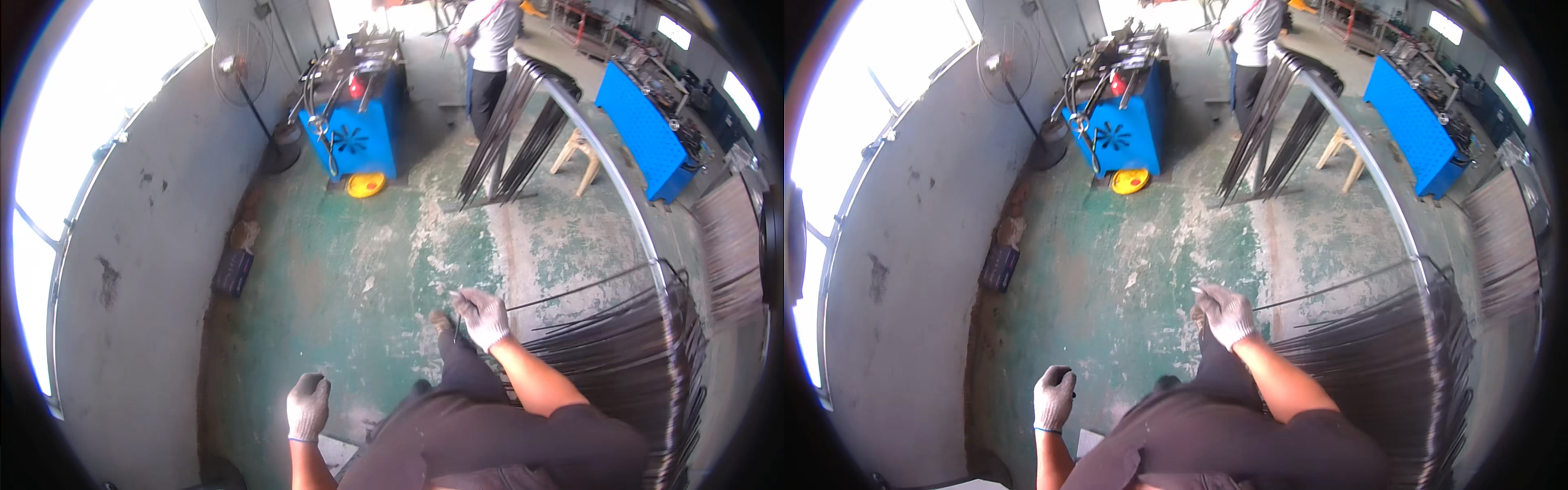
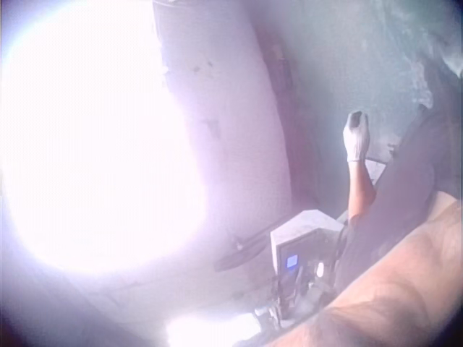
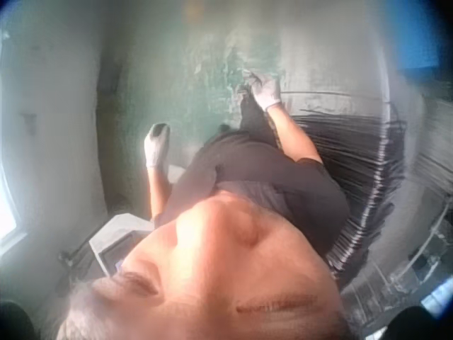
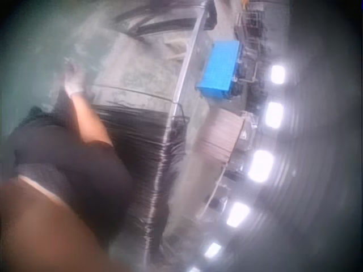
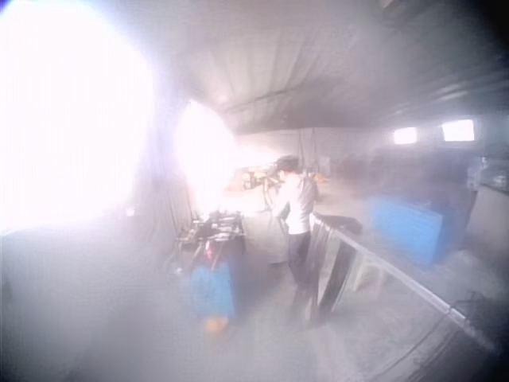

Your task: The person operates a metal rod bending machine in a workshop. They adjust the machine, feed multiple straight metal rods through the bending mechanism, and then measure the resulting bent rods with a tape measure on a wooden workbench.

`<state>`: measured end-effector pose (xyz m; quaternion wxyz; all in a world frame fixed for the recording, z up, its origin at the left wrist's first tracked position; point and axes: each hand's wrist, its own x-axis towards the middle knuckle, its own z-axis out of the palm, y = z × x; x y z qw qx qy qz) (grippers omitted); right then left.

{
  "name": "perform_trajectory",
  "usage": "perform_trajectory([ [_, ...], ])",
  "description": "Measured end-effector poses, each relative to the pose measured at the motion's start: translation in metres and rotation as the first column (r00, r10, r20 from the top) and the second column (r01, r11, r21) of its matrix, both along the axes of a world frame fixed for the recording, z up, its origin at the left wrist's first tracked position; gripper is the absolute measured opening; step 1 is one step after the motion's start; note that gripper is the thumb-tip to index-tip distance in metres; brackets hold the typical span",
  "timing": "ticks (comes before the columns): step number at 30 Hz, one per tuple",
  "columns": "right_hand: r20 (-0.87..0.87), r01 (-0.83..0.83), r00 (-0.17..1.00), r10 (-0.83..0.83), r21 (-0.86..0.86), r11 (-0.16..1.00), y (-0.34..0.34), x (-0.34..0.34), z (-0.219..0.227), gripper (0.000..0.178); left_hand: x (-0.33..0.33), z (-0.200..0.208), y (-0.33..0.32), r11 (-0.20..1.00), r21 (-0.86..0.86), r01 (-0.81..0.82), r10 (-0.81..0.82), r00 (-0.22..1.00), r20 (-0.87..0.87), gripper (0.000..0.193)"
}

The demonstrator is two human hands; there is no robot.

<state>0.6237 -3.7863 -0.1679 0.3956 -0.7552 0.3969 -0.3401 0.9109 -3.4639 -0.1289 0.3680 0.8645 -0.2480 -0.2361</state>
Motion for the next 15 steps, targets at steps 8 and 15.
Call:
perform_trajectory([
  [8, 0.041, -0.397, 0.912, 0.408, -0.158, 0.904, -0.148, 0.195, -0.006, 0.016, 0.052, 0.082, -0.140, 0.980, 0.163, 0.113, -0.135, 0.982, 0.130, 0.033],
  [15, 0.070, -0.804, 0.557, 0.827, -0.205, 0.559, -0.151, 0.367, 0.034, 0.019, 0.111, 0.080, -0.157, 0.981, 0.175, -0.087, 0.058, 0.985, 0.165, 0.035],
])
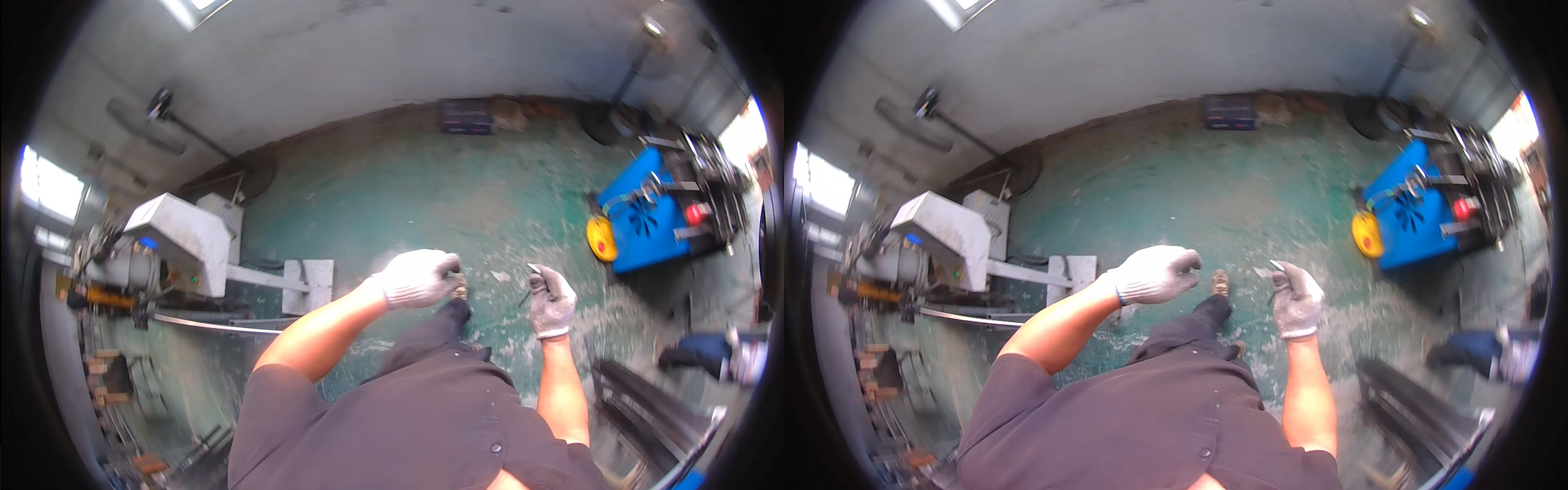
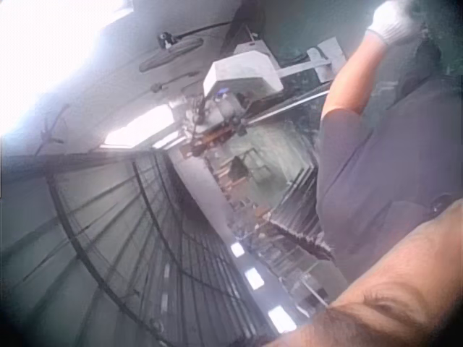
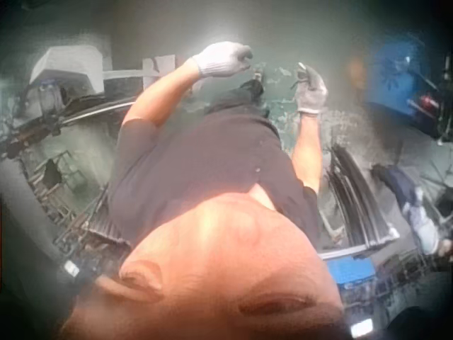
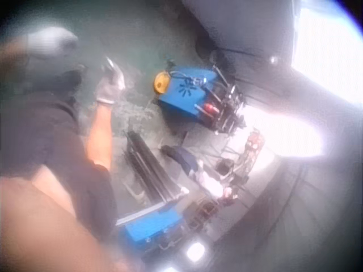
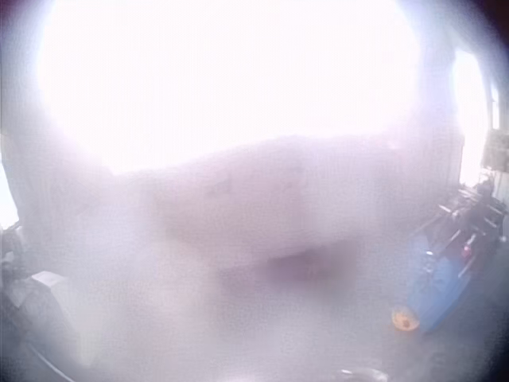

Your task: The person operates a metal rod bending machine in a workshop. They adjust the machine, feed multiple straight metal rods through the bending mechanism, and then measure the resulting bent rods with a tape measure on a wooden workbench.

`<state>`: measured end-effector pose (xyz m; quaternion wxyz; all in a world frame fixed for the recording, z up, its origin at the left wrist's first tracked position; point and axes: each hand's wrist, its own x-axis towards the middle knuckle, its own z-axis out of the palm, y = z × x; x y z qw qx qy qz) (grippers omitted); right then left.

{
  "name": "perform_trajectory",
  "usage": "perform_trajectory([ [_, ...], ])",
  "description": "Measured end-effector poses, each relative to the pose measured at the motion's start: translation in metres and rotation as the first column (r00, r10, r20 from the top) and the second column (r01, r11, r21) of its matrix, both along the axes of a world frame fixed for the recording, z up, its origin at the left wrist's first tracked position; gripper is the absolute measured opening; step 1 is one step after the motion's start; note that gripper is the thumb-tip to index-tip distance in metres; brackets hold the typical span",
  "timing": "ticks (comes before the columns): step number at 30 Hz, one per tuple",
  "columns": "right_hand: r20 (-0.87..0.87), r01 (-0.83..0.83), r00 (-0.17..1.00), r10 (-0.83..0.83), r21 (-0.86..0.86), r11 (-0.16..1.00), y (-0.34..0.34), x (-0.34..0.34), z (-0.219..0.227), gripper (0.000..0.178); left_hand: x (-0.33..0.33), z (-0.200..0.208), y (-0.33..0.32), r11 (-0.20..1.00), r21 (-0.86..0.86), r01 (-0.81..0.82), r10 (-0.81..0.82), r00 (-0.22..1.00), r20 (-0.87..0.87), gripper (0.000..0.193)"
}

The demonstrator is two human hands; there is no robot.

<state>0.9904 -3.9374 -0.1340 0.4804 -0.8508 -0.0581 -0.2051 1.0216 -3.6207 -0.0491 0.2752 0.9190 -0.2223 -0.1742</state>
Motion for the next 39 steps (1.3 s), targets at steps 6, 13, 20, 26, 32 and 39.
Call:
perform_trajectory([
  [6, -0.137, -0.124, 0.983, 0.121, -0.015, 0.992, -0.024, 0.133, -0.052, 0.021, 0.082, -0.034, 0.030, 0.965, -0.042, -0.260, 0.260, 0.966, -0.002, 0.035],
  [13, -0.334, -0.130, 0.941, 0.056, -0.202, 0.971, -0.053, 0.299, -0.080, 0.020, 0.162, -0.051, 0.099, 0.774, -0.203, -0.600, 0.601, 0.797, -0.064, 0.036],
  [20, -0.493, -0.220, 0.865, 0.093, -0.206, 0.954, 0.008, 0.458, -0.153, 0.022, 0.233, -0.047, 0.184, 0.521, -0.221, -0.825, 0.824, 0.553, -0.121, 0.035],
  [26, -0.596, -0.467, 0.738, 0.315, -0.115, 0.876, 0.170, 0.600, -0.169, 0.015, 0.305, -0.025, 0.266, 0.219, -0.270, -0.937, 0.956, 0.262, -0.132, 0.034],
  [32, -0.474, -0.860, 0.491, 0.731, -0.131, 0.493, 0.443, 0.678, -0.097, 0.015, 0.340, 0.012, 0.361, -0.016, -0.414, -0.910, 0.995, -0.053, 0.080, 0.027],
  [39, -0.329, -0.972, 0.218, 0.919, -0.158, 0.174, 0.721, 0.679, -0.060, 0.019, 0.314, -0.002, 0.531, -0.410, -0.575, -0.708, 0.864, -0.503, 0.004, 0.015],
])
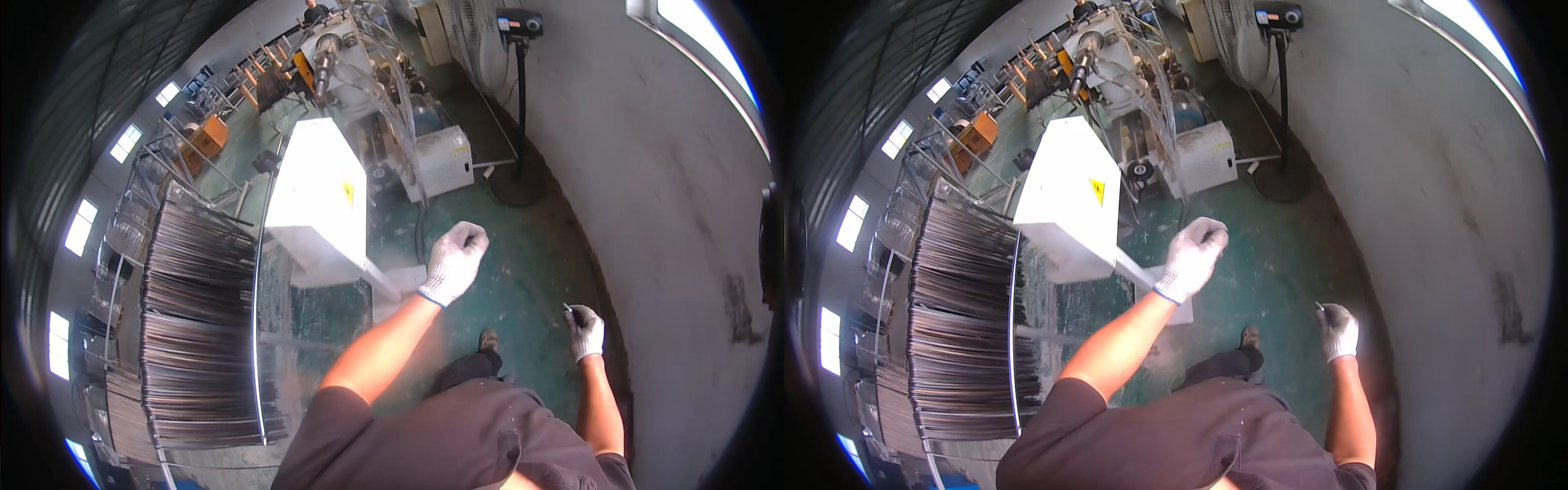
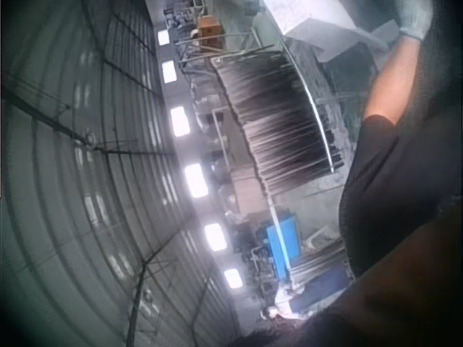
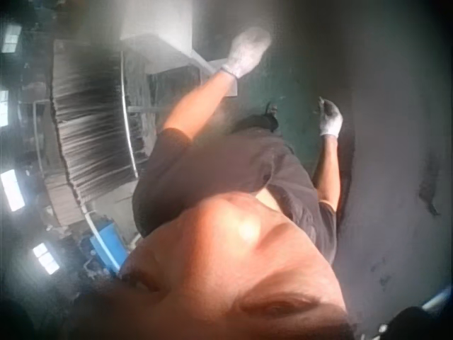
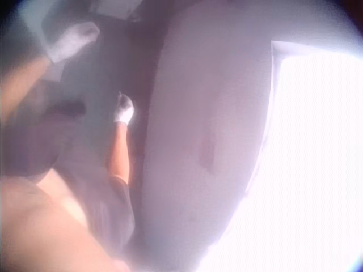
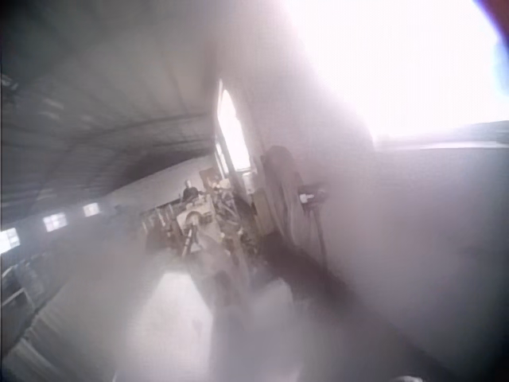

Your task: The person operates a metal rod bending machine in a workshop. They adjust the machine, feed multiple straight metal rods through the bending mechanism, and then measure the resulting bent rods with a tape measure on a wooden workbench.

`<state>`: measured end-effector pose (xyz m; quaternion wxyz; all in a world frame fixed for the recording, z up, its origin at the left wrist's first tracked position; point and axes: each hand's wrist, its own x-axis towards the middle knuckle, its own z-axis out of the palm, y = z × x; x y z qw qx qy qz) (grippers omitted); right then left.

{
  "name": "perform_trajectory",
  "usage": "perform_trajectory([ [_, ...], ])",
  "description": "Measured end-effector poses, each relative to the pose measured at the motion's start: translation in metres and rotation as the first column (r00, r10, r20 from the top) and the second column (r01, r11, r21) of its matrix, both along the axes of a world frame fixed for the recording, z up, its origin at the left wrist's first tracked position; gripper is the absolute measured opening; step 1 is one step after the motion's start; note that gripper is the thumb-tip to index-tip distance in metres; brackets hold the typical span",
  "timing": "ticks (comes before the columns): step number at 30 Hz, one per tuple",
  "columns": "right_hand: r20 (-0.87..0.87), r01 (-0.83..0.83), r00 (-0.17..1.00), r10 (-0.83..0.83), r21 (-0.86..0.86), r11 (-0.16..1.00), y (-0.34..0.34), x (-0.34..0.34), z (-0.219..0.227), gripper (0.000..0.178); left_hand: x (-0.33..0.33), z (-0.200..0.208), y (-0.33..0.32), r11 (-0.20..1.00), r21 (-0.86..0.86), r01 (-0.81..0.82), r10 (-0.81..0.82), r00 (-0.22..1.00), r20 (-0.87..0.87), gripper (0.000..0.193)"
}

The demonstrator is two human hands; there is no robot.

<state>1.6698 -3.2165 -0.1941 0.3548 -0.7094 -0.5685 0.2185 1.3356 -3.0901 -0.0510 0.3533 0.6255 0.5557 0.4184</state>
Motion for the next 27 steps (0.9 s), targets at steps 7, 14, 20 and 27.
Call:
perform_trajectory([
  [7, -0.140, -0.124, 0.982, 0.129, 0.046, 0.991, 0.174, -0.041, 0.014, 0.024, -0.036, 0.057, 0.173, 0.934, 0.277, -0.228, 0.154, 0.952, 0.264, 0.016],
  [14, -0.169, -0.358, 0.915, 0.367, 0.085, 0.930, 0.356, -0.098, 0.025, 0.021, -0.123, 0.190, 0.289, 0.785, 0.330, -0.525, 0.412, 0.839, 0.355, 0.026],
  [20, -0.313, -0.499, 0.794, 0.520, 0.153, 0.853, 0.505, -0.161, 0.021, 0.020, -0.269, 0.233, 0.381, 0.551, 0.098, -0.828, 0.785, 0.555, 0.276, 0.029],
  [27, -0.295, -0.700, 0.611, 0.735, 0.234, 0.675, 0.646, -0.255, 0.096, 0.028, -0.369, 0.210, 0.433, 0.465, -0.235, -0.854, 0.885, 0.457, 0.092, 0.037],
])
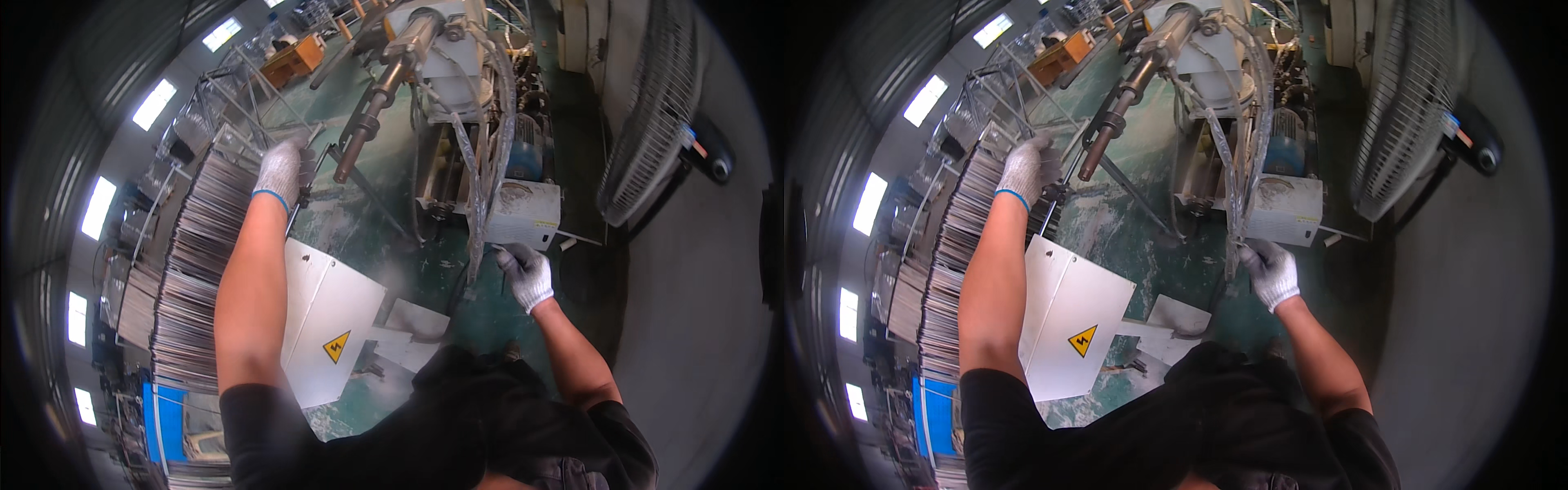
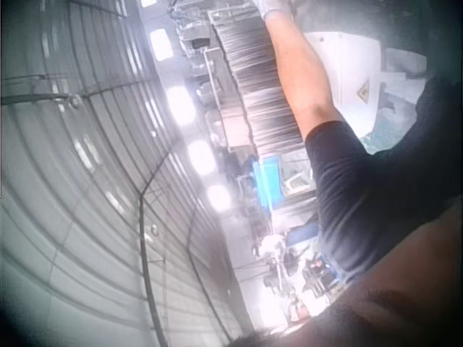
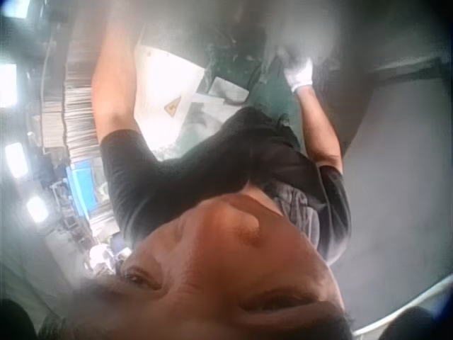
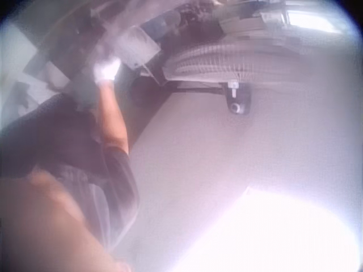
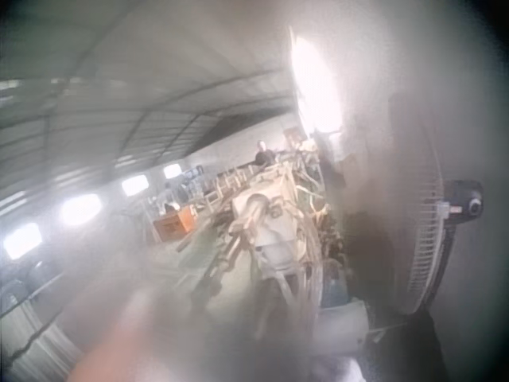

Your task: The person operates a metal rod bending machine in a workshop. They adjust the machine, feed multiple straight metal rods through the bending mechanism, and then measure the resulting bent rods with a tape measure on a wooden workbench.

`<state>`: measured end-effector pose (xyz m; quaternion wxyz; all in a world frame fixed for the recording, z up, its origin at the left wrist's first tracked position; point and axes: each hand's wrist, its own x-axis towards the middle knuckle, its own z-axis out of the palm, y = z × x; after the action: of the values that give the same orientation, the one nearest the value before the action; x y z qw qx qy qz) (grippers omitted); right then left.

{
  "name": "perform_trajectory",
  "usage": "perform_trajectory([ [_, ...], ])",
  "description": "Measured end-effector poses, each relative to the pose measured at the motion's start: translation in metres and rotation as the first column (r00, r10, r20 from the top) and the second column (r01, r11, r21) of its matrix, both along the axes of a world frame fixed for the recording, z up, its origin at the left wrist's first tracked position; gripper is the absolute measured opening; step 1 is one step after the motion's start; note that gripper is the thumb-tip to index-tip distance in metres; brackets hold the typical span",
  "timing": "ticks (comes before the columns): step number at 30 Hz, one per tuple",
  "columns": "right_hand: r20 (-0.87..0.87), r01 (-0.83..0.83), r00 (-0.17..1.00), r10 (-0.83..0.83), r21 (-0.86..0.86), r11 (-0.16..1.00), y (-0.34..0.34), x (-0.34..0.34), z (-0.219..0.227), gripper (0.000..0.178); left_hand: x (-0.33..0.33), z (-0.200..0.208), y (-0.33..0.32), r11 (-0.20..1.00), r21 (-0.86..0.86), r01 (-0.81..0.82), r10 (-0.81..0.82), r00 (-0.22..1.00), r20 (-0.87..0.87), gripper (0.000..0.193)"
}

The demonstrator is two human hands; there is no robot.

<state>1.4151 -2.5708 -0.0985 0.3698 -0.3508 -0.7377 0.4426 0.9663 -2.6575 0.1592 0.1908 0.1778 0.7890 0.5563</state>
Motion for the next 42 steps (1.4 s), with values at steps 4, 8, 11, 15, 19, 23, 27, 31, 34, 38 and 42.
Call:
perform_trajectory([
  [4, -0.077, -0.065, 0.995, 0.068, 0.037, 0.997, 0.041, -0.059, 0.034, 0.031, -0.022, -0.020, 0.040, 0.992, -0.046, 0.120, -0.108, 0.974, 0.201, 0.040],
  [8, -0.174, -0.059, 0.983, 0.063, 0.031, 0.998, 0.057, -0.103, 0.039, 0.031, -0.039, -0.046, 0.080, 0.950, 0.129, 0.284, -0.312, 0.855, 0.414, 0.048],
  [11, -0.131, -0.025, 0.991, 0.035, 0.080, 0.997, 0.068, -0.119, 0.050, 0.028, -0.041, -0.062, 0.093, 0.907, 0.178, 0.381, -0.418, 0.772, 0.478, 0.050],
  [15, -0.114, -0.050, 0.992, 0.058, 0.072, 0.996, 0.090, -0.135, 0.064, 0.024, -0.029, -0.051, 0.101, 0.881, 0.248, 0.402, -0.465, 0.644, 0.608, 0.051],
  [19, -0.144, -0.107, 0.979, 0.144, 0.236, 0.966, 0.114, -0.167, 0.094, 0.019, -0.040, -0.063, 0.101, 0.886, 0.278, 0.372, -0.462, 0.644, 0.610, 0.049],
  [23, -0.134, -0.198, 0.953, 0.273, 0.409, 0.891, 0.150, -0.205, 0.108, 0.018, -0.026, -0.051, 0.109, 0.911, 0.147, 0.386, -0.407, 0.774, 0.485, 0.043],
  [27, -0.117, -0.248, 0.918, 0.379, 0.576, 0.779, 0.166, -0.243, 0.129, 0.022, -0.069, -0.078, 0.092, 0.703, -0.106, 0.704, -0.711, 0.689, -0.137, 0.044],
  [31, -0.111, -0.248, 0.908, 0.404, 0.634, 0.732, 0.182, -0.263, 0.128, 0.024, -0.022, -0.047, 0.109, 0.915, 0.200, 0.349, -0.398, 0.706, 0.587, 0.054],
  [34, -0.071, -0.305, 0.892, 0.447, 0.636, 0.709, 0.185, -0.273, 0.126, 0.024, -0.020, -0.051, 0.110, 0.911, 0.232, 0.340, -0.406, 0.652, 0.640, 0.057],
  [38, -0.033, -0.344, 0.879, 0.476, 0.649, 0.679, 0.186, -0.279, 0.128, 0.023, -0.034, -0.066, 0.109, 0.895, 0.272, 0.353, -0.442, 0.626, 0.642, 0.057],
  [42, -0.010, -0.353, 0.872, 0.490, 0.681, 0.641, 0.189, -0.284, 0.130, 0.021, -0.039, -0.075, 0.115, 0.913, 0.268, 0.306, -0.405, 0.620, 0.672, 0.054],
])
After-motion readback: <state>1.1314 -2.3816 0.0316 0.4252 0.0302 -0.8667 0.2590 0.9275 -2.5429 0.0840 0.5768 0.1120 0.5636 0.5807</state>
